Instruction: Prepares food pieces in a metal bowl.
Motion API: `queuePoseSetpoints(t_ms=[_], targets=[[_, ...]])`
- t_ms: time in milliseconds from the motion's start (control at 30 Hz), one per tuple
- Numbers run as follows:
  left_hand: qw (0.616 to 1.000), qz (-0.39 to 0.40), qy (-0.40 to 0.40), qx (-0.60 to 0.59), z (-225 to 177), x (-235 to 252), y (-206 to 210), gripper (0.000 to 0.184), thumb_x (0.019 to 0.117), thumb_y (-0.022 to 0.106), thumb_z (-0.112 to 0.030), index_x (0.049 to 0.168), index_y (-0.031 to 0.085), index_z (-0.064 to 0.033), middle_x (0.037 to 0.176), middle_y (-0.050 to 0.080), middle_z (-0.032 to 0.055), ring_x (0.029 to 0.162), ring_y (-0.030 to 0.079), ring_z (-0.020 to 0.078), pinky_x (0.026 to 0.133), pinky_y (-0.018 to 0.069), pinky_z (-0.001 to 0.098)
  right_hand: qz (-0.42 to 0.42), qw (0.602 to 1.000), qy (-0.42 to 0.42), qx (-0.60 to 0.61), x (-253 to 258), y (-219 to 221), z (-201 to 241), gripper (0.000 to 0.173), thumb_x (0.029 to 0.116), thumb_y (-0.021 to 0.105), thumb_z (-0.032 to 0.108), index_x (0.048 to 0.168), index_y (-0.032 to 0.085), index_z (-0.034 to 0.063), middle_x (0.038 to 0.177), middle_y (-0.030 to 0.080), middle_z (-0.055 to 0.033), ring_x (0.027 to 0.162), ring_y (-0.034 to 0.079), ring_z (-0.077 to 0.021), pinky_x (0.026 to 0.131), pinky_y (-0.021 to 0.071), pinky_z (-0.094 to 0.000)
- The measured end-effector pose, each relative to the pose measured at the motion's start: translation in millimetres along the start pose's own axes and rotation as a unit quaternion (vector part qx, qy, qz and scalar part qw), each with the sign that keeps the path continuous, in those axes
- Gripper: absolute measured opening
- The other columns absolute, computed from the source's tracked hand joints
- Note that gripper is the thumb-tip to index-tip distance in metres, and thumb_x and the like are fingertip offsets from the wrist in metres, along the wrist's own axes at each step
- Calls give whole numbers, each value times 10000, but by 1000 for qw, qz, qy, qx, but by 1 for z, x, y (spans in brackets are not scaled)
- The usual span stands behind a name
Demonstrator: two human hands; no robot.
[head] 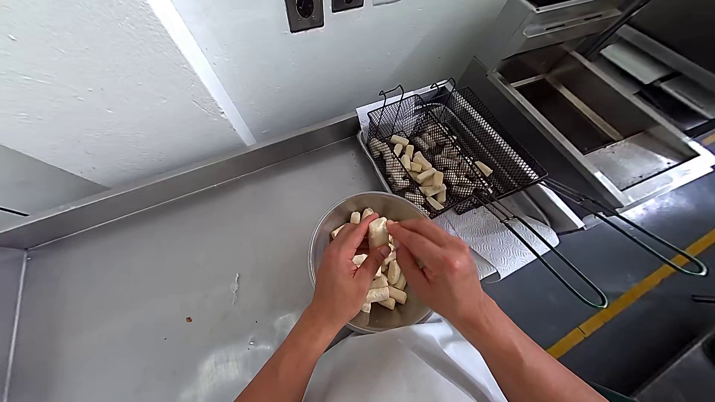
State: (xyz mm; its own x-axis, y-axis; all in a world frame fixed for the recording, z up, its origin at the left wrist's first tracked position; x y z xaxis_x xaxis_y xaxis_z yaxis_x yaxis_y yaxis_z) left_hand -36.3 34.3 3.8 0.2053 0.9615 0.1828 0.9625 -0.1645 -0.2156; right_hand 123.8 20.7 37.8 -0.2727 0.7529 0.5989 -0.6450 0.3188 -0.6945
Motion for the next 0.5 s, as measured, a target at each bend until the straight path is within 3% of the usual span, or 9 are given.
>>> queuePoseSetpoints(t_ms=[133, 233, 333, 500], targets=[[1000, -7, 6, 12, 1, 1, -1, 455, 968, 693, -166, 1399, 600, -52, 1197, 671, 70, 1029, 696, 101, 906, 599, 260, 29, 1000, -5, -6, -7, 2, 4, 335, 957, 521, 94, 1193, 743, 12, 1091, 715, -135, 925, 691, -202, 692, 570, -304], [999, 6, -14, -40, 1, 1, 0, 437, 969, 689, -135, 1391, 598, -70, 1192, 680, 57, 999, 706, 106, 887, 608, 266, 29, 985, 98, 142, -3, -9, -4, 248, 991, 568, 129, 1138, 753, 53, 1122, 701, -49, 1000, 677, -79, 828, 588, -216], [995, 22, -28, -89, 1, 3, 0, 430, 979, 668, -110, 1398, 584, -65, 1231, 683, 60, 1033, 705, 129, 907, 604, 280, -12, 944, 203, 262, -1, -16, -13, 158, 997, 598, 157, 1064, 710, 68, 1087, 717, -27, 948, 724, -120, 815, 642, -278], [995, 38, -28, -92, 1, 2, 0, 432, 976, 664, -126, 1397, 589, -63, 1247, 660, 63, 1044, 698, 129, 904, 606, 280, -21, 970, 134, 203, 0, -16, -12, 149, 983, 645, 131, 1065, 736, 47, 1076, 698, -32, 942, 693, -73, 810, 616, -218]])
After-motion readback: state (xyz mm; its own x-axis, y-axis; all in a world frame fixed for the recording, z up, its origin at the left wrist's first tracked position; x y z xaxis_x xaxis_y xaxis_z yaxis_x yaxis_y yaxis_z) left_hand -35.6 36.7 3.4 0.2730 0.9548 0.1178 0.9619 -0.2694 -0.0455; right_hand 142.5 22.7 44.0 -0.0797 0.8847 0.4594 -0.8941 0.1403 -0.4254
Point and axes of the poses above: each hand's wrist, its own x-axis towards the middle knuckle, its own y-axis out of the palm, z = x × y, the point moved 3 cm from there along x, towards the middle knuckle
